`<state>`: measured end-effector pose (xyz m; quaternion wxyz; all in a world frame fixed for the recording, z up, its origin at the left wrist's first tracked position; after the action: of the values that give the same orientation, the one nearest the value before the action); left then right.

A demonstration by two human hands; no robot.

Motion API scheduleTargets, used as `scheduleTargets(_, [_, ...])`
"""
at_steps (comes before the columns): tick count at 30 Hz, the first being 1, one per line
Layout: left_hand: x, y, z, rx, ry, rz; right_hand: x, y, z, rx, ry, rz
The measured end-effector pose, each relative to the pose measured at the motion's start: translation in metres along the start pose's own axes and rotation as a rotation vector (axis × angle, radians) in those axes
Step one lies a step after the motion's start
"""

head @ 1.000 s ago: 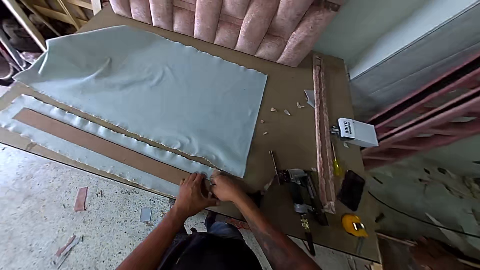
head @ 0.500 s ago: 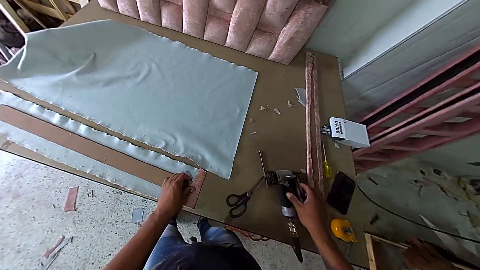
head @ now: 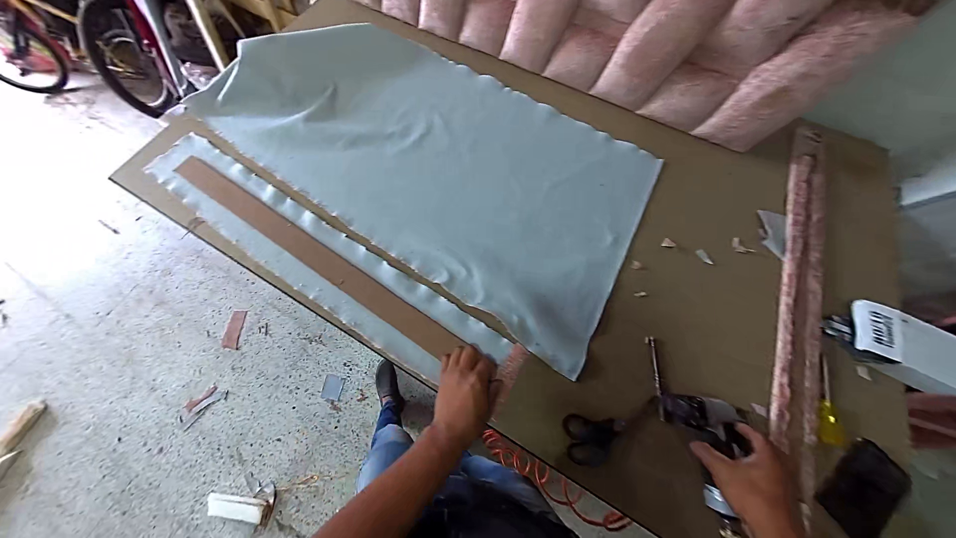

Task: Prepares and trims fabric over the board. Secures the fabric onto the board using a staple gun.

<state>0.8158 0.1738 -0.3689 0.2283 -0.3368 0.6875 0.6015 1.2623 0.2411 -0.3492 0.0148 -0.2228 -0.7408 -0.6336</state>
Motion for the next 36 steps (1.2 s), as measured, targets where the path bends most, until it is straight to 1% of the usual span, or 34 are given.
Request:
scheduleTargets(2, [-0.011,0.003,-0.015,0.050,0.001,-0.037,0.013,0.008,-0.007,0.008,-0.017,0.026])
scheduleTargets(5, [-0.032,-0.018,-0.050,0.158,-0.165,-0.098,0.011,0.017,-0.013,0.005,-0.067,0.022])
scheduleTargets(7, [-0.032,-0.032,-0.066,0.152,-0.274,-0.081,0.007,0.014,-0.014,0.019,-0.084,-0.007])
scheduleTargets(8, [-0.030,-0.034,-0.068,0.112,-0.287,-0.066,0.007,0.014,-0.015,0.025,-0.089,-0.030])
scheduleTargets(10, [-0.030,-0.029,-0.063,0.029,-0.230,-0.040,0.017,0.023,-0.019,0.039,-0.126,-0.060])
scheduleTargets(13, [-0.039,-0.020,-0.044,-0.113,-0.087,0.006,0.036,0.040,-0.031,0.069,-0.155,-0.044])
scheduleTargets(15, [-0.041,-0.020,-0.027,-0.095,0.016,0.049,0.052,0.048,-0.043,0.111,-0.101,-0.024])
scheduleTargets(17, [-0.030,-0.022,-0.012,-0.083,0.049,0.126,0.075,0.051,-0.055,0.179,-0.018,-0.018])
scheduleTargets(20, [-0.006,-0.014,0.004,-0.093,-0.063,0.177,0.122,0.048,-0.073,0.279,0.155,0.009])
scheduleTargets(22, [0.010,-0.011,0.011,-0.031,-0.163,0.106,0.146,0.038,-0.080,0.338,0.293,0.039])
scheduleTargets(24, [0.022,-0.008,0.016,0.001,-0.226,0.037,0.170,0.025,-0.085,0.393,0.399,0.046])
scheduleTargets(29, [0.034,0.000,0.017,0.043,-0.287,-0.050,0.218,-0.012,-0.092,0.488,0.541,-0.114])
scheduleTargets(31, [0.034,0.007,0.018,0.080,-0.251,-0.105,0.233,-0.023,-0.090,0.488,0.566,-0.139])
scheduleTargets(32, [0.030,0.010,0.016,0.125,-0.208,-0.102,0.237,-0.026,-0.088,0.500,0.552,-0.155])
scheduleTargets(34, [0.012,0.013,0.011,0.243,-0.100,-0.023,0.243,-0.029,-0.084,0.513,0.523,-0.164])
scheduleTargets(35, [0.004,0.012,0.010,0.278,-0.051,0.016,0.244,-0.029,-0.083,0.506,0.511,-0.160])
scheduleTargets(36, [-0.002,0.007,0.009,0.279,-0.021,0.040,0.244,-0.028,-0.082,0.496,0.503,-0.158])
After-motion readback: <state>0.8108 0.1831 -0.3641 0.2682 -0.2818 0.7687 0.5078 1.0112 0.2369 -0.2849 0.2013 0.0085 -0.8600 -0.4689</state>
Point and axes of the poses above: each hand's wrist, its own z-axis towards the middle knuckle, its own y-axis out of the back of the hand, x = y × z, the point moved 4 cm from there along z, towards the middle knuckle, and after that the axes turned 7 degrees about -z, right-handed, at the moved point
